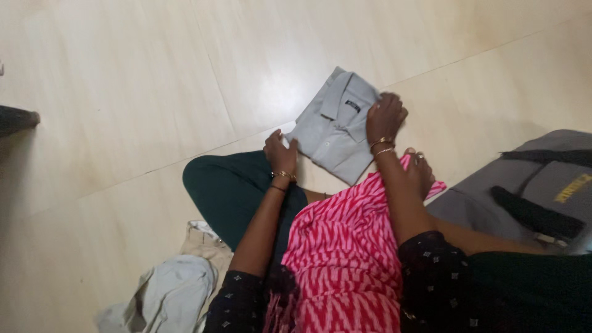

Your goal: The person folds a gray shirt by hand while sitting on the floor, places it into a bag, and then picks up and buttons a white garment.

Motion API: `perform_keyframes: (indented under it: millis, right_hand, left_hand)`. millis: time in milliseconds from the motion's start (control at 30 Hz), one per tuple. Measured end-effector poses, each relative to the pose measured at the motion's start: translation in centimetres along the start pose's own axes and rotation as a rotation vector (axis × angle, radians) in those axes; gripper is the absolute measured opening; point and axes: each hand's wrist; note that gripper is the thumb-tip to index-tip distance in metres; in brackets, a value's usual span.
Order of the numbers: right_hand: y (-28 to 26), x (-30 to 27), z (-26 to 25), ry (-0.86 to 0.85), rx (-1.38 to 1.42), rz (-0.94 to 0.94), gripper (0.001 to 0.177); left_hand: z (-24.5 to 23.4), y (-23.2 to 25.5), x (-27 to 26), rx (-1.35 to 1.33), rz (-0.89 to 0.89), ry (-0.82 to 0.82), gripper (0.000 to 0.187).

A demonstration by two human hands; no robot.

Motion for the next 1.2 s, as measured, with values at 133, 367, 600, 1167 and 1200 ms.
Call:
perform_keyframes:
  millis: [133,367,600,1167,1200]
  right_hand:
    - [1.2,2.6,-0.6,-0.038,0.314,0.147,0.056]
    - [4.9,5.5,-0.6,-0.494,0.535,0.266,0.072]
    - [2.2,4.4,-1.1,-0.548,0.625,0.358,0.066]
    - [4.1,5.4,0.2,-0.600,0.633,0.191,0.041]
    - [3.9,5.8,-0.5,-0.629,0.688,0.207,0.031]
  left_hand:
    - [0.7,-1.1,2.0,-0.144,-0.162,-0.029,0.042]
    - [0.9,1.2,1.7,-0.048,-0.090,-0.086,0.025]
    - [0.4,2.8,1.8,-0.104,-0.033,-0.010,0.020]
    - [0.8,4.5,3.3,-0.166,-0.024,-0.095,0.032]
    - [0.8,4.5,3.7,-0.161,-0.018,-0.131,0.040]
Point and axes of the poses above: each hand's wrist, its own x-axis towards the middle knuckle, its own z-axis out of the palm, y = z × x, and after that the axes turned 13 degrees about y, right-handed
